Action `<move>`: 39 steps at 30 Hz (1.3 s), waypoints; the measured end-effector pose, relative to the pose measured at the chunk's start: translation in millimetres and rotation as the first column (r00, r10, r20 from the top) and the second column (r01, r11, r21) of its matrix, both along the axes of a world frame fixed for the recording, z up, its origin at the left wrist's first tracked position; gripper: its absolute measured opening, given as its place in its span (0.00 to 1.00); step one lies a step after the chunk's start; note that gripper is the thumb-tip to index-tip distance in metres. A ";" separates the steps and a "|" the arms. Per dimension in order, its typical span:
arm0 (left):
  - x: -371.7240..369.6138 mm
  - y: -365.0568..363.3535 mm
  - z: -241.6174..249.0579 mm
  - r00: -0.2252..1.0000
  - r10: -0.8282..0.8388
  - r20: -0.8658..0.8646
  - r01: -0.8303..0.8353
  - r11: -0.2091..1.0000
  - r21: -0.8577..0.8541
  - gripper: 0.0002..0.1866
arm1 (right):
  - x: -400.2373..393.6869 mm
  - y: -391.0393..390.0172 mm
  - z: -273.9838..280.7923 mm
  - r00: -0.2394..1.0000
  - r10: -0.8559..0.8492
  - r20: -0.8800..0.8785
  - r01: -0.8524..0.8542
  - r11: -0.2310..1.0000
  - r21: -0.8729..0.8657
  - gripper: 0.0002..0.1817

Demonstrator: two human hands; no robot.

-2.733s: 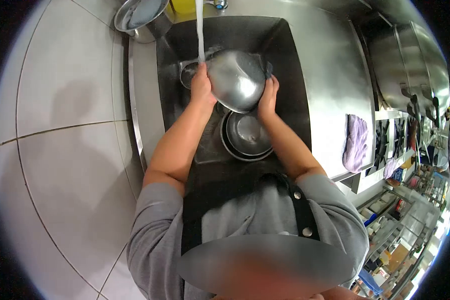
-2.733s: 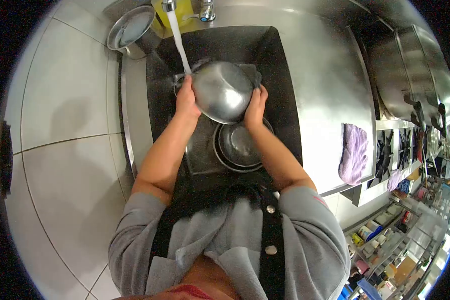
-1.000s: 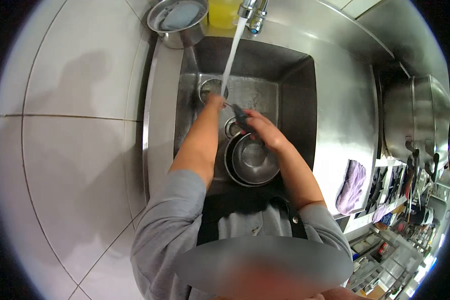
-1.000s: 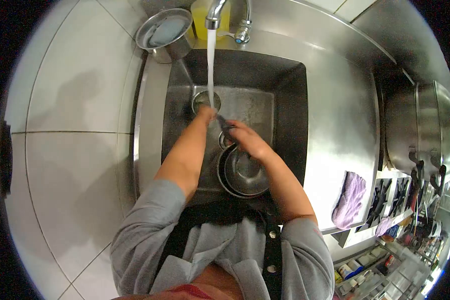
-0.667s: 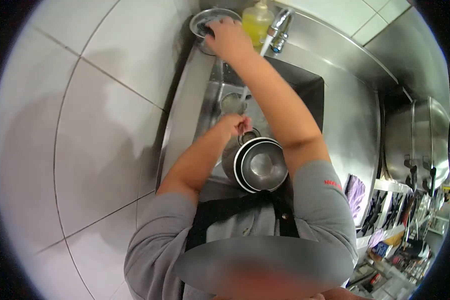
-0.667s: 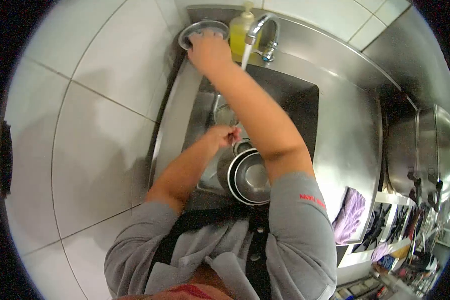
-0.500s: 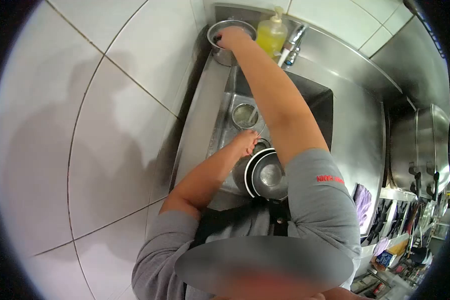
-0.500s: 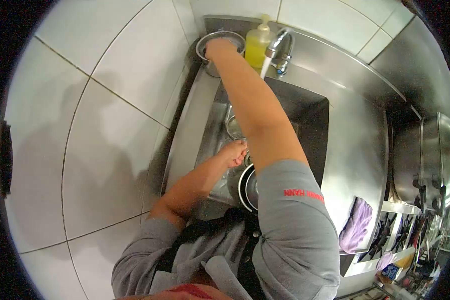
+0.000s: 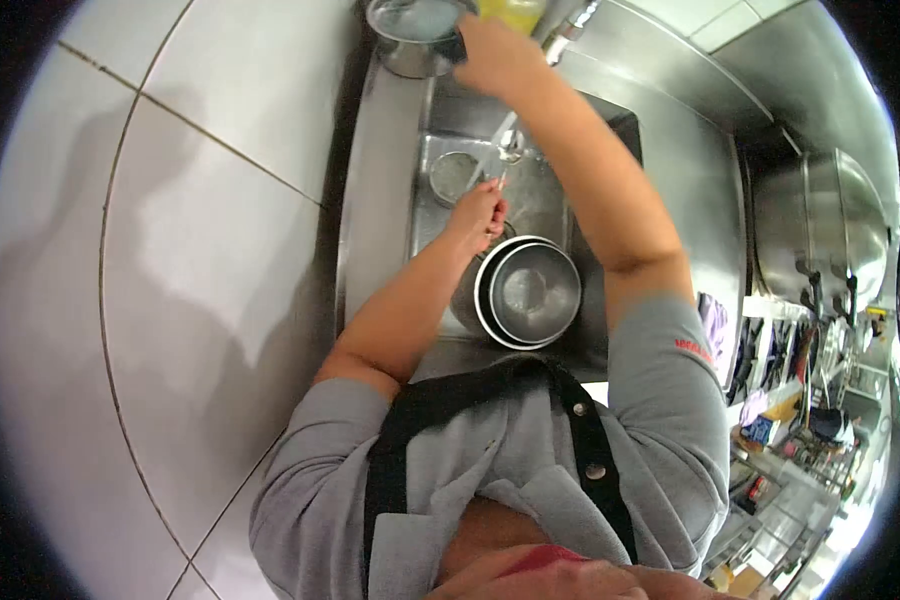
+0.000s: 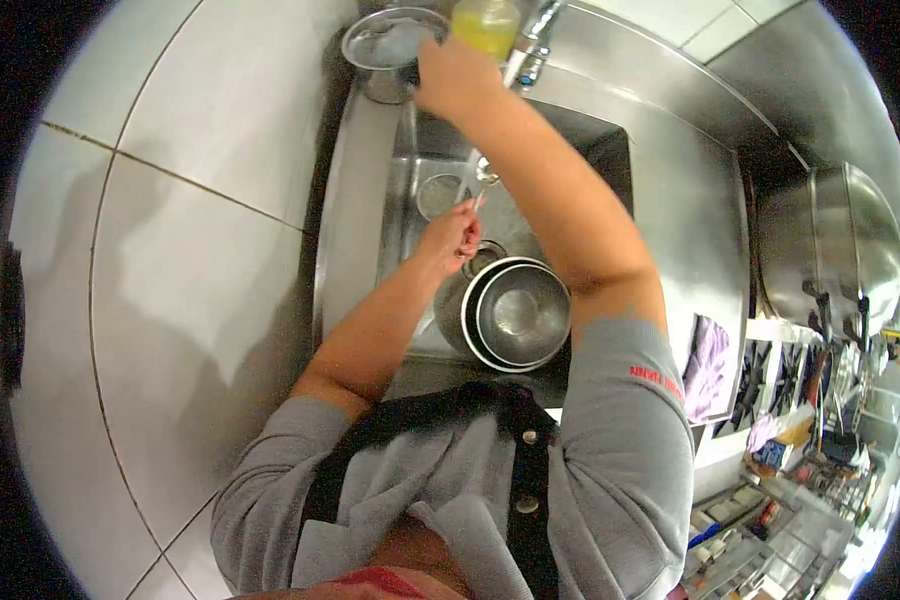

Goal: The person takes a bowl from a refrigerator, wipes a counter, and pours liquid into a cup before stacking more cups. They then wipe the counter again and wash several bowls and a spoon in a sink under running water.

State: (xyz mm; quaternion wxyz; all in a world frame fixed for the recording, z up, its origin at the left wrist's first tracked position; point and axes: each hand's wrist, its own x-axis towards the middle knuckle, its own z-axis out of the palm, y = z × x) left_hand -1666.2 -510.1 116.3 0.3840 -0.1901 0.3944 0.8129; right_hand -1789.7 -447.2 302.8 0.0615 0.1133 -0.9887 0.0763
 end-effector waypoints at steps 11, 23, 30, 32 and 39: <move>41.9 28.7 11.2 0.997 -0.079 0.024 0.077 0.995 0.066 0.04 | 152.5 78.7 -191.8 0.778 -0.238 0.581 0.516 -0.284 -0.808 0.27; 51.6 36.8 9.3 0.988 -0.136 -0.069 0.128 0.986 -0.111 0.10 | 159.3 97.4 -184.1 0.714 -0.027 0.700 0.641 -0.376 -0.669 0.16; 46.5 40.0 13.8 0.972 -0.214 -0.097 0.208 0.975 -0.071 0.20 | 130.8 147.7 -232.0 0.766 -0.513 0.386 0.567 0.259 -0.782 0.19; 50.8 36.4 5.5 0.966 -0.240 -0.094 0.230 0.968 -0.102 0.20 | 133.4 141.8 -233.6 0.742 -0.632 0.224 0.539 0.364 -0.760 0.21; 45.1 37.6 11.6 0.963 -0.230 -0.143 0.196 0.956 -0.217 0.22 | 142.0 135.6 -231.1 0.765 -0.145 0.627 0.606 -0.165 -0.778 0.22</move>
